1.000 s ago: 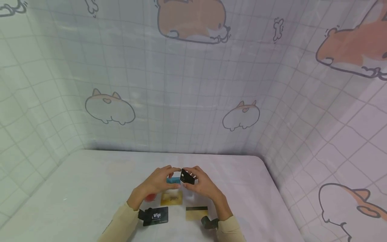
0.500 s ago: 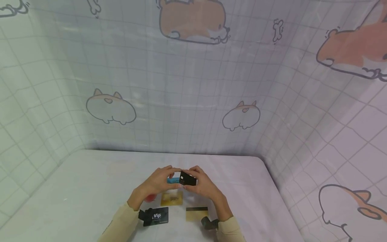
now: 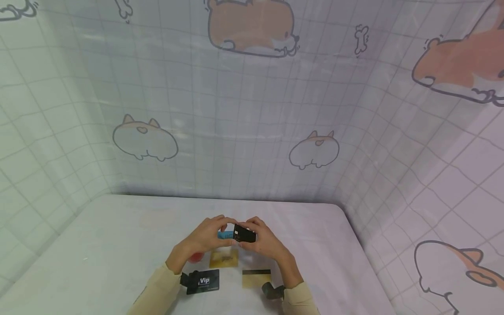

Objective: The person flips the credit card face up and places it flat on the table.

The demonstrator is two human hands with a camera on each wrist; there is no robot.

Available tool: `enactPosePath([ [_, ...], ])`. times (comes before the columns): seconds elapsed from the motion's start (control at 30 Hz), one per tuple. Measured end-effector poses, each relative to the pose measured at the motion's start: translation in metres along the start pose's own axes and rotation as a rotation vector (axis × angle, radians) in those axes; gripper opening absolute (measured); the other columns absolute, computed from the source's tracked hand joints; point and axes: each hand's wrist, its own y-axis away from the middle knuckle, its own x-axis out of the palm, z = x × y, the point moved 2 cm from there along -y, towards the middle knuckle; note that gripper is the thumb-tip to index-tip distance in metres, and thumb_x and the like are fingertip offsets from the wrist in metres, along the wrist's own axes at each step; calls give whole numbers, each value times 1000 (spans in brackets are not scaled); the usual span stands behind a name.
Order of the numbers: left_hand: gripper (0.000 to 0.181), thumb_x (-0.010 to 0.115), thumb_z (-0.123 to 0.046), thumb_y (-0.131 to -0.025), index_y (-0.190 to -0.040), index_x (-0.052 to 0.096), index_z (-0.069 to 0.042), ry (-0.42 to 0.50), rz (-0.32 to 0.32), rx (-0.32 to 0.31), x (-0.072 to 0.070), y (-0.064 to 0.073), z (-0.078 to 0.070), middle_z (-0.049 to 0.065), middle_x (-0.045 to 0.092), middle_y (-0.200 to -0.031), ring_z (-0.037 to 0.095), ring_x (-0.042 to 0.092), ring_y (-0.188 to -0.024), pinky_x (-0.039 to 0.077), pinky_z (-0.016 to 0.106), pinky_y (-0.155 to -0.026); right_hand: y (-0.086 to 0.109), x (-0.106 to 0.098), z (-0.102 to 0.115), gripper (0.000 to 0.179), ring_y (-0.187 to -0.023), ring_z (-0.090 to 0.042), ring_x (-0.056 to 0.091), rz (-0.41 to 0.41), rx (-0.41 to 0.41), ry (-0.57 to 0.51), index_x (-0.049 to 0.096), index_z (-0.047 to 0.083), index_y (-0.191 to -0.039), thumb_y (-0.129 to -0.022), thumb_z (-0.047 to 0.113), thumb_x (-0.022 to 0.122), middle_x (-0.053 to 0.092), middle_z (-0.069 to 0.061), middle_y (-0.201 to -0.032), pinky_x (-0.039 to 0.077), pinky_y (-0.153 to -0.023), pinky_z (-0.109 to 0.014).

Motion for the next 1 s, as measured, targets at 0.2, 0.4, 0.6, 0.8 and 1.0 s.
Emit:
enactPosePath([
  [0.2, 57, 75, -57, -84, -131, 63, -27, -7, 8, -11, 0, 1, -1, -5, 54, -89, 9, 46, -76, 35, 38, -77, 2, -1, -1, 56, -107, -20, 51, 12, 9, 26, 58, 27, -141, -89, 37, 76, 51, -1, -124, 49, -87, -43],
  [0.4, 54, 75, -56, -84, -128, 64, -27, -10, 11, -15, 0, 1, -2, -5, 56, -90, 9, 47, -78, 36, 38, -77, 4, -2, -2, 55, -107, -20, 49, 27, 17, 48, 58, 25, -140, -89, 36, 75, 50, -1, -125, 49, -89, -46],
  [0.6, 54, 75, -55, -85, -129, 64, -26, -24, 9, -34, 1, 2, -2, -6, 55, -89, 10, 47, -78, 37, 38, -78, 6, -5, -5, 56, -112, -19, 46, 15, 32, 120, 60, 22, -139, -88, 37, 76, 51, 3, -125, 47, -91, -47],
  [0.8, 56, 76, -55, -84, -130, 63, -25, -33, 7, -42, 1, 4, -3, -6, 53, -87, 10, 46, -76, 37, 38, -76, 10, -9, -5, 56, -116, -21, 45, 9, 34, 166, 60, 17, -139, -88, 33, 76, 51, 1, -125, 46, -92, -48],
  [1.0, 58, 74, -57, -84, -131, 63, -25, -44, 19, -57, 1, 5, -5, -7, 54, -87, 10, 46, -76, 37, 38, -77, 13, -10, -3, 56, -118, -23, 45, 16, 46, 176, 60, 15, -139, -88, 29, 76, 52, -2, -126, 46, -93, -51],
])
